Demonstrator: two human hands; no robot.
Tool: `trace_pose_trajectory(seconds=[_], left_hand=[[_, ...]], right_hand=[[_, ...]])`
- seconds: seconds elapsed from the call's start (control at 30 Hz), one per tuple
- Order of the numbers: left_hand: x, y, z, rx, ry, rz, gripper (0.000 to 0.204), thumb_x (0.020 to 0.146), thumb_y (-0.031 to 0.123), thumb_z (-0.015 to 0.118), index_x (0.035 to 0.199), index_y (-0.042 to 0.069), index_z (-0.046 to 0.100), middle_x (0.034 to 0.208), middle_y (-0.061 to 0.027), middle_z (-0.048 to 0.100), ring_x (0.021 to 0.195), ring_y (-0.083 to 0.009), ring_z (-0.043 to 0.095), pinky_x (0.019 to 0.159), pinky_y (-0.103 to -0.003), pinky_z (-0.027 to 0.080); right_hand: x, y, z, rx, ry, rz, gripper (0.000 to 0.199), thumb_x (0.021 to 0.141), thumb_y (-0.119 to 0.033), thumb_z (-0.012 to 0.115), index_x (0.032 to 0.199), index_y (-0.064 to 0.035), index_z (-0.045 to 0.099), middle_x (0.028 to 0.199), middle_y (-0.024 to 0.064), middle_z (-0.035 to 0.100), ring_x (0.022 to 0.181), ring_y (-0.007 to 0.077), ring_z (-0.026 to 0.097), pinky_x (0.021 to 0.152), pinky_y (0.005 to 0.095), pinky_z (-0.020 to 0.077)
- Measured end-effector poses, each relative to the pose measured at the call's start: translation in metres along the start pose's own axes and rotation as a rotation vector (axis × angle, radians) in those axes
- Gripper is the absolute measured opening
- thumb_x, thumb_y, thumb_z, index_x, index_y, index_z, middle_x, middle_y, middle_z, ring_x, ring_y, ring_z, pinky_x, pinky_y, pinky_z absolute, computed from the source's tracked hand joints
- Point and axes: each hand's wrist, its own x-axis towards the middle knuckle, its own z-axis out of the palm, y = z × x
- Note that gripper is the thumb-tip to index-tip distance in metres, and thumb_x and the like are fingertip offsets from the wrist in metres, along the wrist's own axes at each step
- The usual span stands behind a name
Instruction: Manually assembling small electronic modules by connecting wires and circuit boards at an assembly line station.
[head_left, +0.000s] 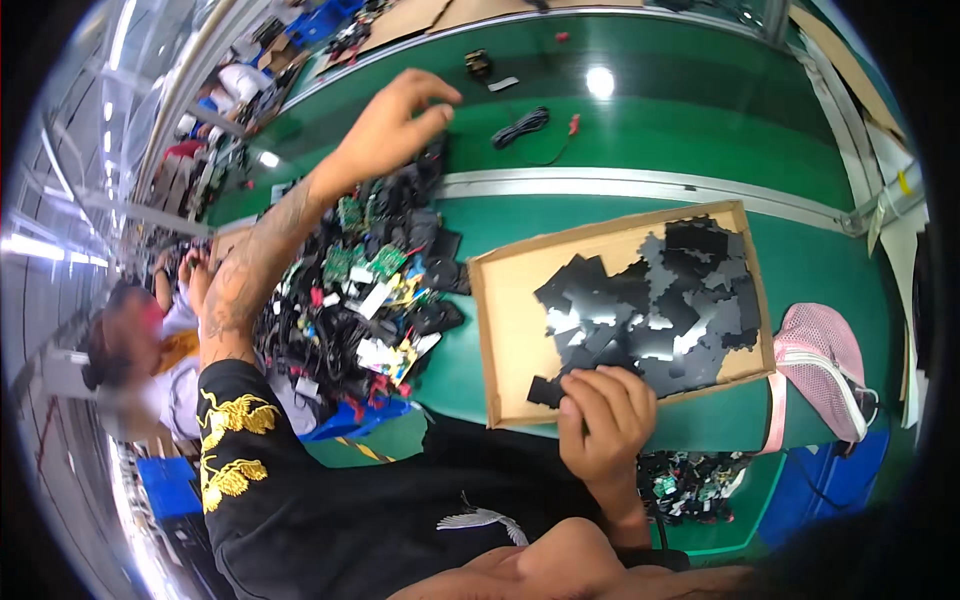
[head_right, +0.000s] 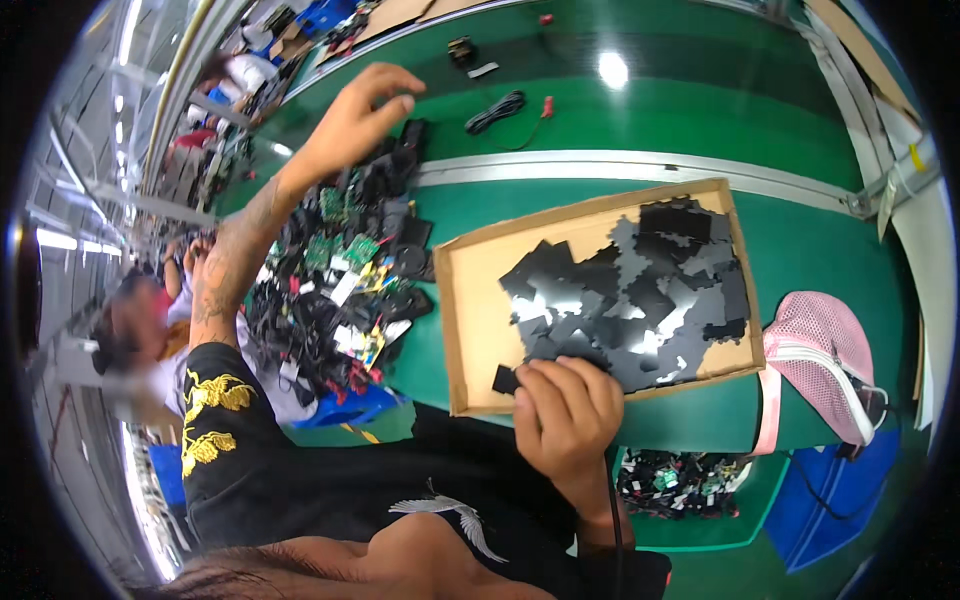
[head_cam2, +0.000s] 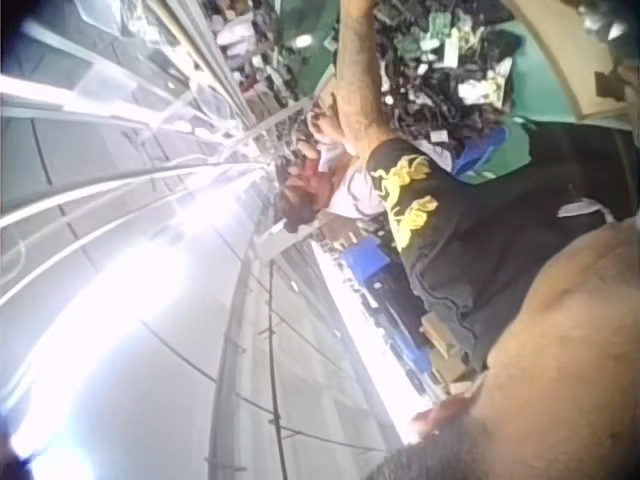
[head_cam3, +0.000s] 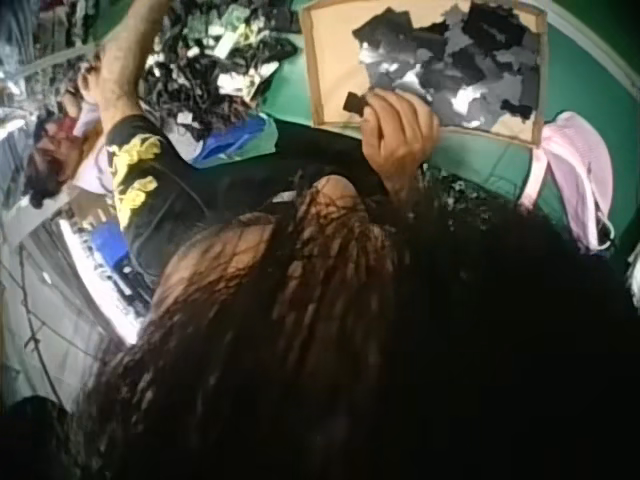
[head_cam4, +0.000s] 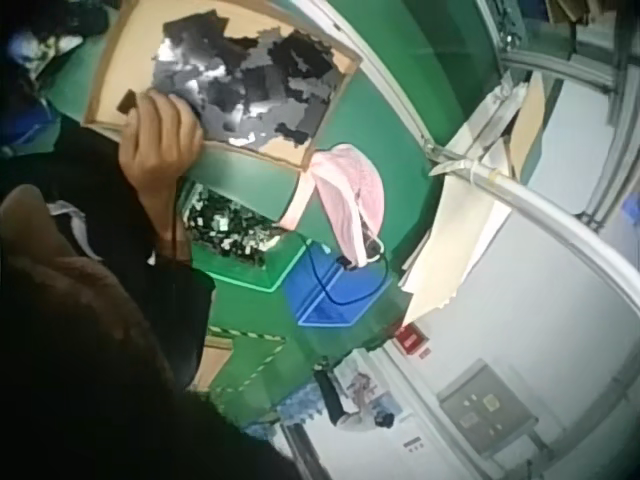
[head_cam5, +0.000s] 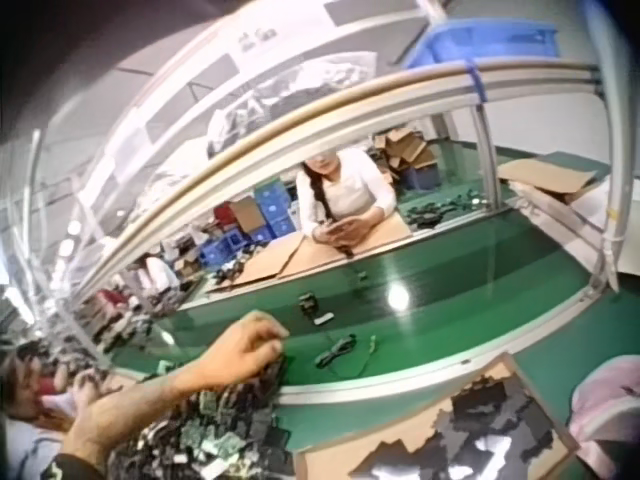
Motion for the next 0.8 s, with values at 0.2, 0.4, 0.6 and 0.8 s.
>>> trace_pose_trajectory(seconds=[0.2, 0.4, 0.6, 0.8], left_hand=[[-0.147, 0.094, -0.056, 0.461, -0.104, 0.11, 0.022, 0.083, 0.005, 0.068, 0.104, 0.008, 0.067, 0.091, -0.0103, 0.063, 0.085, -0.0322, 0.062, 0.076, -0.044, 0.048], [-0.219, 0.081, -0.072, 0.422, -0.19, -0.173, 0.026, 0.093, 0.028, 0.068, 0.104, 0.004, 0.067, 0.095, -0.0116, 0.064, 0.091, -0.0327, 0.063, 0.083, -0.045, 0.049], [-0.251, 0.079, -0.077, 0.227, -0.284, -0.234, 0.031, 0.086, 0.021, 0.076, 0.107, 0.002, 0.063, 0.104, -0.0159, 0.064, 0.101, -0.0386, 0.063, 0.087, -0.046, 0.051], [-0.237, 0.072, -0.088, -0.216, -0.194, -0.499, 0.016, 0.093, 0.012, 0.071, 0.096, 0.0, 0.06, 0.093, -0.0099, 0.065, 0.087, -0.0217, 0.065, 0.08, -0.035, 0.05]], right_hand=[[0.005, -0.01, 0.014, -0.067, -0.031, -0.028, 0.014, 0.086, -0.012, 0.069, 0.097, -0.0065, 0.076, 0.1, 0.0056, 0.074, 0.099, 0.0288, 0.067, 0.09, 0.0418, 0.0458], [-0.001, -0.014, 0.018, -0.173, -0.055, -0.031, 0.013, 0.09, -0.012, 0.068, 0.099, -0.0063, 0.074, 0.1, 0.0055, 0.074, 0.1, 0.0281, 0.066, 0.094, 0.0404, 0.043], [-0.001, -0.019, 0.02, -0.19, -0.043, -0.048, 0.013, 0.089, -0.011, 0.069, 0.099, -0.0052, 0.075, 0.099, 0.0069, 0.075, 0.099, 0.0286, 0.067, 0.093, 0.0401, 0.0435], [-0.002, -0.018, 0.023, -0.233, -0.038, -0.05, 0.013, 0.089, -0.011, 0.069, 0.099, -0.0056, 0.075, 0.099, 0.0073, 0.075, 0.098, 0.0286, 0.067, 0.092, 0.0399, 0.0438]])
